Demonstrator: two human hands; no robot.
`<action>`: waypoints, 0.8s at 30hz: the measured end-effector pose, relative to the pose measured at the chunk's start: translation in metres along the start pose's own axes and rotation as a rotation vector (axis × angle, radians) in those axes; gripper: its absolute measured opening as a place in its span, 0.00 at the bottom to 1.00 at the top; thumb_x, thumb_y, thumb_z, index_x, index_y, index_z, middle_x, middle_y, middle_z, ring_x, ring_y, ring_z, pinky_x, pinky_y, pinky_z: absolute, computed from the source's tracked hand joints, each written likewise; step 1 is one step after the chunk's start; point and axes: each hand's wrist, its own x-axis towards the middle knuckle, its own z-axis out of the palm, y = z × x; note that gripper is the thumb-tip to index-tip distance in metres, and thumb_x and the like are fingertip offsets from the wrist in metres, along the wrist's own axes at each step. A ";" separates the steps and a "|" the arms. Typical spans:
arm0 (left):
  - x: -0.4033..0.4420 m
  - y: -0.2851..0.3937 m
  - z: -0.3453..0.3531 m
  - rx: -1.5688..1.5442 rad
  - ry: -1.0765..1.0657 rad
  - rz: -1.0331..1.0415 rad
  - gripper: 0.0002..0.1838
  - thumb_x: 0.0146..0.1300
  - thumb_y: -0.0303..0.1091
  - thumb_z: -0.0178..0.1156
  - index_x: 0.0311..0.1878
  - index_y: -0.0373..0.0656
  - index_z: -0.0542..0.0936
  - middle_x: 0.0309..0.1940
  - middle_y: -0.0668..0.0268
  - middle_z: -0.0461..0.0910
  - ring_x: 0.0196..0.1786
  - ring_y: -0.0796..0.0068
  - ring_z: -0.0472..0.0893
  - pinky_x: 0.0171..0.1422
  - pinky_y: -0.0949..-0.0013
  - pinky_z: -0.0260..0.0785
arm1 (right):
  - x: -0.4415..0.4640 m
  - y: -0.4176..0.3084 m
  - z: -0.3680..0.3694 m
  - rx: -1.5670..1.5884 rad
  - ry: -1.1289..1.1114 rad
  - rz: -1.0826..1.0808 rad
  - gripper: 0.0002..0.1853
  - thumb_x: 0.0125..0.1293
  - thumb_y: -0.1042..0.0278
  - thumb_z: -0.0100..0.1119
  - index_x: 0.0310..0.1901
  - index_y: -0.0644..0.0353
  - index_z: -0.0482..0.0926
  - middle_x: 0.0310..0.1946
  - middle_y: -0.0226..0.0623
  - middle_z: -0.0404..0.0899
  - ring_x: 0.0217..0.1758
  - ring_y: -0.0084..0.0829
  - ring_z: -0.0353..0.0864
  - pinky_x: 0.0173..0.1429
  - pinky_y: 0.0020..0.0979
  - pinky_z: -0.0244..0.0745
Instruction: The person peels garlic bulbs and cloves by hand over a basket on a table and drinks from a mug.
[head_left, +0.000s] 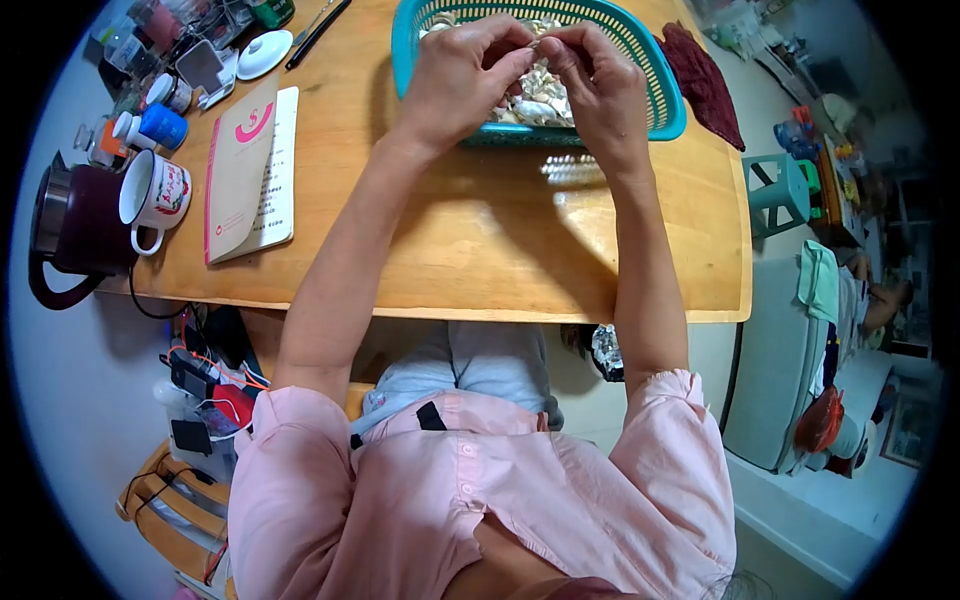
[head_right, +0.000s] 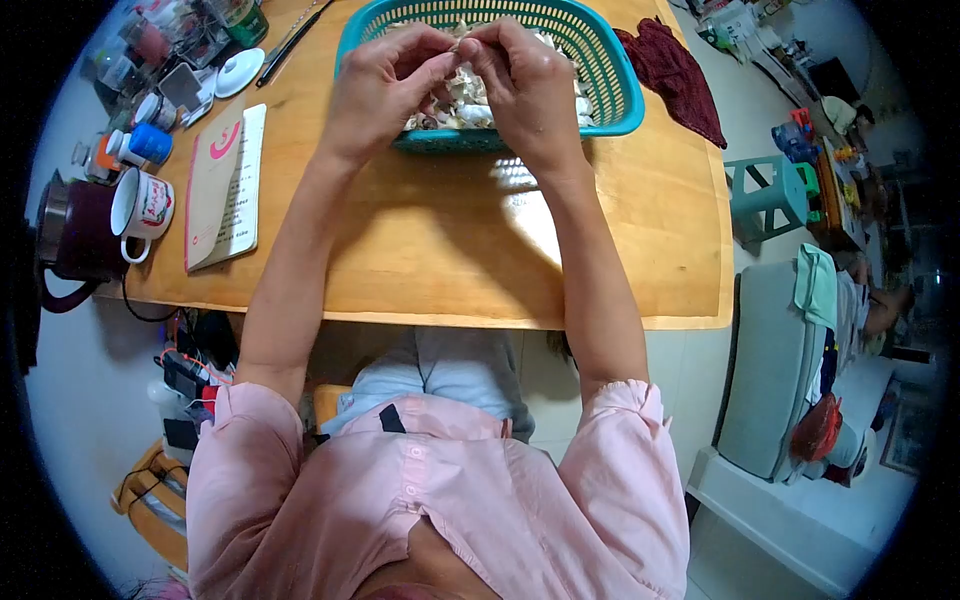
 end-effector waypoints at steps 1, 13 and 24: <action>0.000 0.000 0.001 0.011 0.023 0.038 0.05 0.64 0.29 0.61 0.40 0.38 0.80 0.24 0.68 0.80 0.23 0.84 0.78 0.25 0.78 0.70 | 0.000 -0.001 -0.001 -0.062 -0.013 -0.023 0.08 0.64 0.67 0.62 0.40 0.62 0.81 0.28 0.37 0.83 0.31 0.23 0.82 0.36 0.25 0.75; -0.001 -0.002 0.002 0.499 0.142 0.440 0.10 0.56 0.23 0.63 0.42 0.40 0.81 0.34 0.58 0.81 0.36 0.61 0.82 0.38 0.65 0.74 | 0.002 0.003 -0.007 0.418 -0.143 0.328 0.07 0.66 0.75 0.55 0.40 0.70 0.79 0.26 0.35 0.81 0.26 0.18 0.78 0.31 0.21 0.75; 0.000 0.006 0.004 0.100 0.146 0.244 0.05 0.61 0.23 0.62 0.40 0.37 0.80 0.25 0.67 0.80 0.23 0.84 0.76 0.27 0.78 0.69 | 0.000 -0.008 -0.003 0.377 -0.118 0.273 0.08 0.65 0.76 0.53 0.42 0.68 0.79 0.26 0.31 0.81 0.28 0.16 0.78 0.32 0.20 0.74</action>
